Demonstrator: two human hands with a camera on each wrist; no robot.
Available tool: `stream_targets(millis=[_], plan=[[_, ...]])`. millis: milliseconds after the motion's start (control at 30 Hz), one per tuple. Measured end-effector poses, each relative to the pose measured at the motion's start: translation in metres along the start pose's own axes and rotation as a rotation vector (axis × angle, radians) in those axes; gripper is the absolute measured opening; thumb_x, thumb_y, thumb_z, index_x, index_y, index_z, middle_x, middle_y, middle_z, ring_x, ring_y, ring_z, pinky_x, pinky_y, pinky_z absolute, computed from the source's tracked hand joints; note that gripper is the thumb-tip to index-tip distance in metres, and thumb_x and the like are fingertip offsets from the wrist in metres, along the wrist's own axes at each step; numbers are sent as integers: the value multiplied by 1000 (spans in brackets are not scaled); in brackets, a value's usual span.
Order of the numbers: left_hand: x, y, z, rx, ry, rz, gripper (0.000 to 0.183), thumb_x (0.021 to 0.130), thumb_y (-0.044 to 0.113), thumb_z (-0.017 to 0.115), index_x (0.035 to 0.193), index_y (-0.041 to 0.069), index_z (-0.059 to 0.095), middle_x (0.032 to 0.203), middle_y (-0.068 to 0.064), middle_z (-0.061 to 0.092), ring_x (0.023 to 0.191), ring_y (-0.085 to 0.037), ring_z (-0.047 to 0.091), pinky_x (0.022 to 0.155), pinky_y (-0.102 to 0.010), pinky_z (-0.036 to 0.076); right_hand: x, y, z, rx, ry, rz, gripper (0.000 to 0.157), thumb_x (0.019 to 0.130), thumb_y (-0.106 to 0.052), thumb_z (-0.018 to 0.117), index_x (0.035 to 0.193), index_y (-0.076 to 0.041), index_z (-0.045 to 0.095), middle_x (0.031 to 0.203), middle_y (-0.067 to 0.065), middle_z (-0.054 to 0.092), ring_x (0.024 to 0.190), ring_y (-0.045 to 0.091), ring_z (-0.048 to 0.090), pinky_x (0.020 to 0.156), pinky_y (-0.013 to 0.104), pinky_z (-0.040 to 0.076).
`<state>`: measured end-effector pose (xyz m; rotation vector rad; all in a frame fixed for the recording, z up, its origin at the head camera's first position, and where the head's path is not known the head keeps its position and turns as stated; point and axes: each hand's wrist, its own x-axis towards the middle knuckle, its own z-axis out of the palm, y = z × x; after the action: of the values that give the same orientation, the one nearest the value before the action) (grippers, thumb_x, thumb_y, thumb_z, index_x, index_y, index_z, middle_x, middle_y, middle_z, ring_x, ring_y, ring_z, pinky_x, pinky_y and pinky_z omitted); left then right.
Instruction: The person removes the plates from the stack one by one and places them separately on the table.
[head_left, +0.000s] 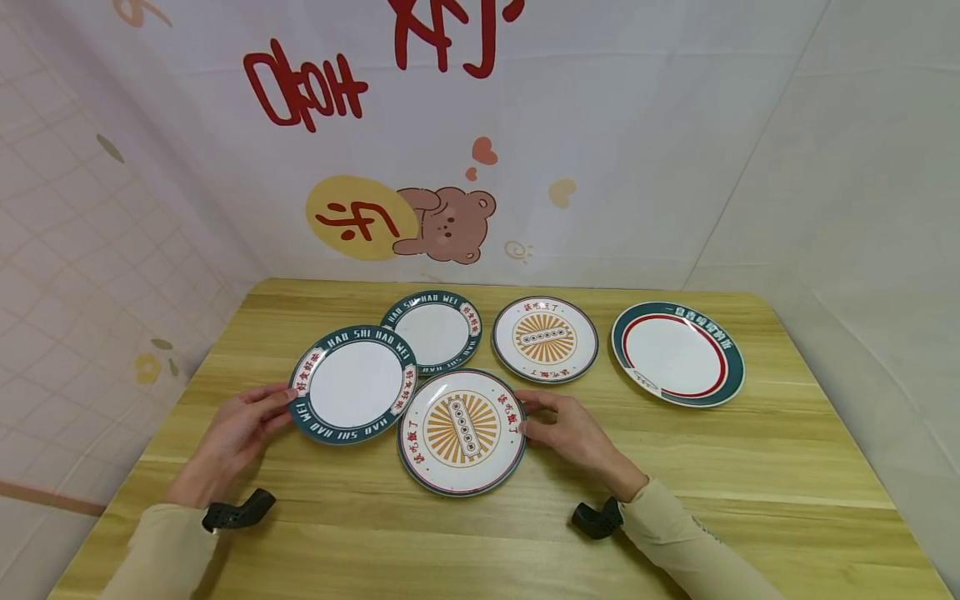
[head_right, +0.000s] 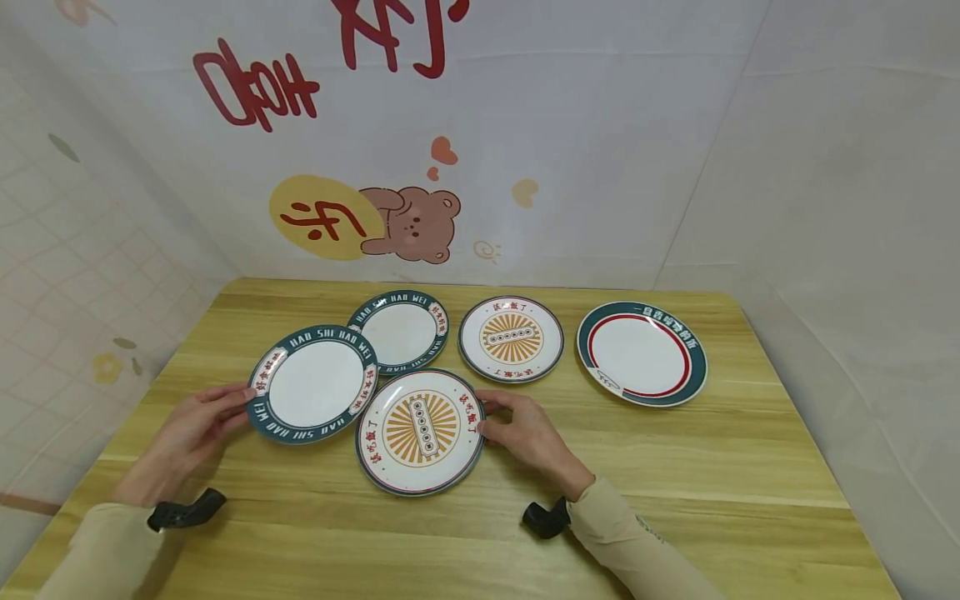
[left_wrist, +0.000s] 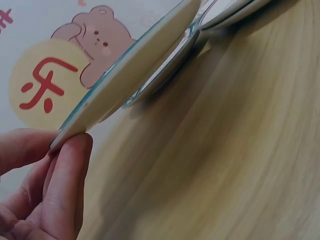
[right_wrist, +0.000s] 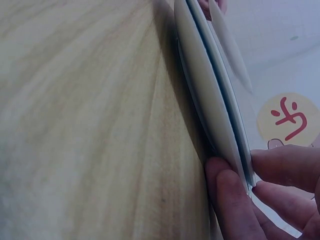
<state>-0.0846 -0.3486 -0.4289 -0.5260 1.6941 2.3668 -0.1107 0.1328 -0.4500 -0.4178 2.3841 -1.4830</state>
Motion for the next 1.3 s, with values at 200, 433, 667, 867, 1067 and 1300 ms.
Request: stream_targets(millis=[200,433,667,867,1067,1300], plan=[[5,0,-14,-38,16,23,22,99,-2,65,93,14,79,97,0,74,88,-11,74,83,-26,62,0,0,0,2,1,-1,45,94,-11,73,139,-6,65,116,8,70,113,25,62,97,38,51],[8,0,-26,-77,62,17,22,99,-1,66,92,15,79,95,2,74,87,-10,73,82,-26,62,0,1,1,0,6,1,46,94,-11,73,139,-6,64,118,8,70,114,25,62,100,42,50],[11,-1,-35,-131,99,26,24,99,-4,64,89,12,79,92,1,73,86,-10,74,79,-25,63,0,1,2,16,-5,-2,46,95,-9,72,139,-4,63,118,10,70,112,26,62,92,28,54],[13,-1,-39,-213,98,56,27,99,-10,60,88,6,78,90,-3,74,83,-13,75,78,-27,63,-1,0,2,84,-23,7,47,95,-7,71,141,-1,61,121,16,67,111,29,61,82,22,58],[17,-2,-44,-264,111,70,27,98,-14,59,89,3,78,91,-5,73,83,-16,76,79,-30,63,-1,0,1,80,-19,12,47,96,-8,71,141,-1,61,122,15,67,112,29,61,82,23,58],[23,0,-47,-192,129,68,21,97,-9,64,91,5,77,92,-3,72,84,-14,75,81,-28,62,-1,1,2,49,-15,-2,47,95,-6,71,140,-1,61,121,14,69,111,27,63,84,23,57]])
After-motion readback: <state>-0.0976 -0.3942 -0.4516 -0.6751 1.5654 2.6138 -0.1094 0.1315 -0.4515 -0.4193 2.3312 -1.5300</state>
